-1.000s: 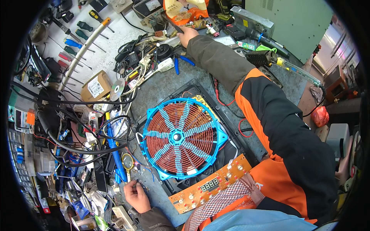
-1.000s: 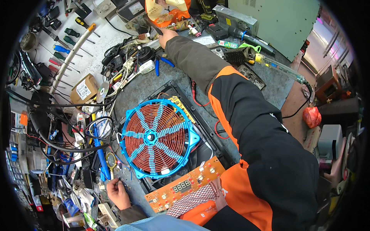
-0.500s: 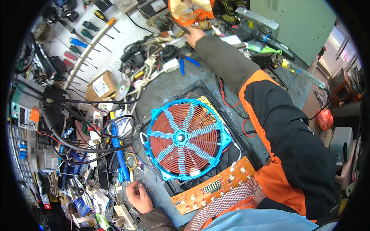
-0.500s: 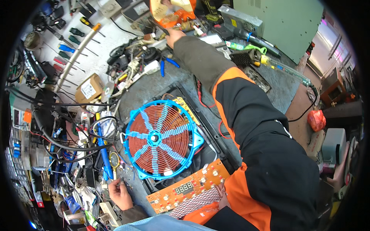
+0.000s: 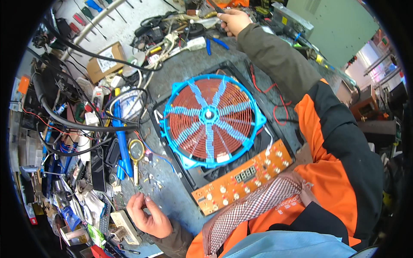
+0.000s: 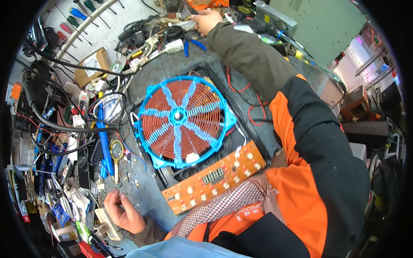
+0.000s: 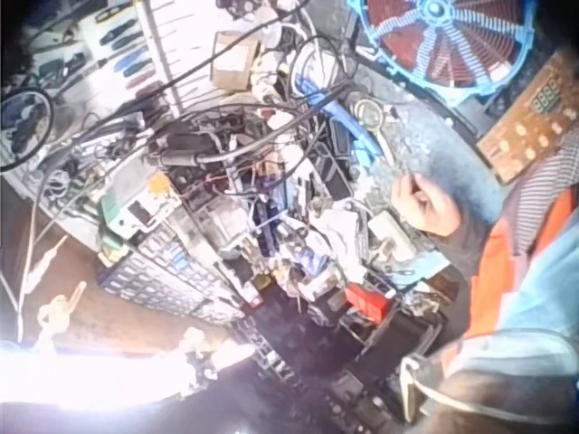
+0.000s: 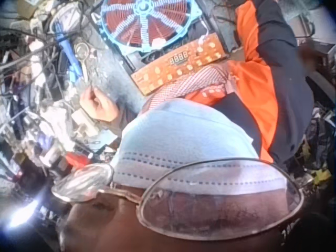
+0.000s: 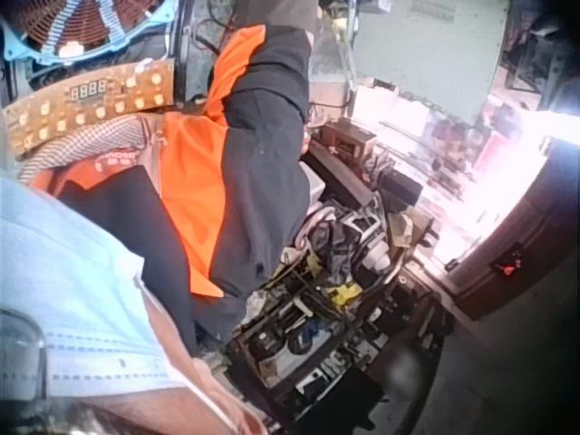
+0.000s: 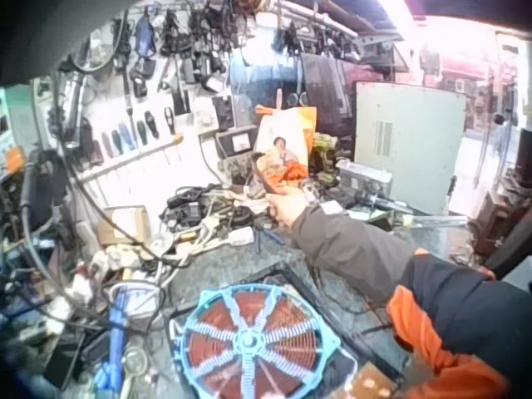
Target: The person uses a screwdriver to remove and reattach screws on a blue fan and a circuit board with a digital display, then handles a black induction cooktop, removing its back cover and manipulating internal components. The person works at a cluttered bench with tools and wires.
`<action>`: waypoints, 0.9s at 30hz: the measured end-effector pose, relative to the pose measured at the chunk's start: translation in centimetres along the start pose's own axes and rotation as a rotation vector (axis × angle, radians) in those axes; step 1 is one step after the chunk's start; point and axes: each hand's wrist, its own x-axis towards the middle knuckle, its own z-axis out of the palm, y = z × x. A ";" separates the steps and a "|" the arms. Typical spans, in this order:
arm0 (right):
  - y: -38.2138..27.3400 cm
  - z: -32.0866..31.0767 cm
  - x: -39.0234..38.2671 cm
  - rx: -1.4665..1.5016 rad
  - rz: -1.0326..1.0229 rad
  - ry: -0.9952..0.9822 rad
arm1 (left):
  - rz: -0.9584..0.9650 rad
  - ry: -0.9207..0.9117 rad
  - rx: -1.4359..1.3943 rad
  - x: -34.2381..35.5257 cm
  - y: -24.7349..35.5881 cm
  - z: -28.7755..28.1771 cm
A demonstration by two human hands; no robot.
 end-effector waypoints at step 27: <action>9.0 -11.2 -7.9 -0.933 -0.304 -0.220 | -0.299 0.171 -0.147 1.3 -6.1 0.2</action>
